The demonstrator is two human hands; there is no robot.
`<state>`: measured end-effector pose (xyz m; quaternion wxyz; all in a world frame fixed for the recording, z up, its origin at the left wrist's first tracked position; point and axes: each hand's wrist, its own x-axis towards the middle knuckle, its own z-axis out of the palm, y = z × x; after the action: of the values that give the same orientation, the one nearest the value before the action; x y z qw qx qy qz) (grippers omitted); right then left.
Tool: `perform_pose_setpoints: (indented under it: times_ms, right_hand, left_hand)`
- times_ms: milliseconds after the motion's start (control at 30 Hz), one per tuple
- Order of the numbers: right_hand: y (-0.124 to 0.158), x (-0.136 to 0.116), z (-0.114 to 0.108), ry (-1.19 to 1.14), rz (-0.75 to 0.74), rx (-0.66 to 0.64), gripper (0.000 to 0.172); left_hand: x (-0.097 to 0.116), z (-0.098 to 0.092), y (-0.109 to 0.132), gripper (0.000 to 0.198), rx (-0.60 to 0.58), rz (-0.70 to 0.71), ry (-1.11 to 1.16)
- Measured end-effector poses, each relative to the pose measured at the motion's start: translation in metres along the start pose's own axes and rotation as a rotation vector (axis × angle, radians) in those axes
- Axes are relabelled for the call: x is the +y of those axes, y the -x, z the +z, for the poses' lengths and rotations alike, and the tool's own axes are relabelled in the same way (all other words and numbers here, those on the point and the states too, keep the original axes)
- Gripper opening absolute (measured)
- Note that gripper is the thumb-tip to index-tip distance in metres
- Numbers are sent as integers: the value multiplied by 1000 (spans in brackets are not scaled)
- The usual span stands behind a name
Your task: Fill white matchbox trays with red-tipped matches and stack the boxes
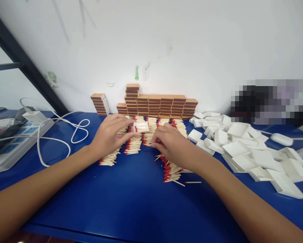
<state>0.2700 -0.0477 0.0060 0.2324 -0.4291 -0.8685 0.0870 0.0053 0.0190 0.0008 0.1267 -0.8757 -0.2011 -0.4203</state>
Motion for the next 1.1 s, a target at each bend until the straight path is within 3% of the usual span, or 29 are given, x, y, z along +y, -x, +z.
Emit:
perform_pose_setpoints:
  times_ms: [233, 400, 700, 1100]
  right_hand:
    - [-2, -12, -21, -92, 136, 102, 30]
    - [-6, -22, -20, -157, 191, 216, 28]
    - [-5, -18, -5, -16, 48, 303, 16]
    - [-5, -17, -10, 59, -26, 293, 13]
  left_hand:
    - [3, -1, -2, 40, -16, 23, 19]
    - [17, -2, -4, 41, -36, 35, 138]
    - [20, 0, -3, 39, -2, 43, 213]
    - [17, 0, -3, 41, -24, 34, 218]
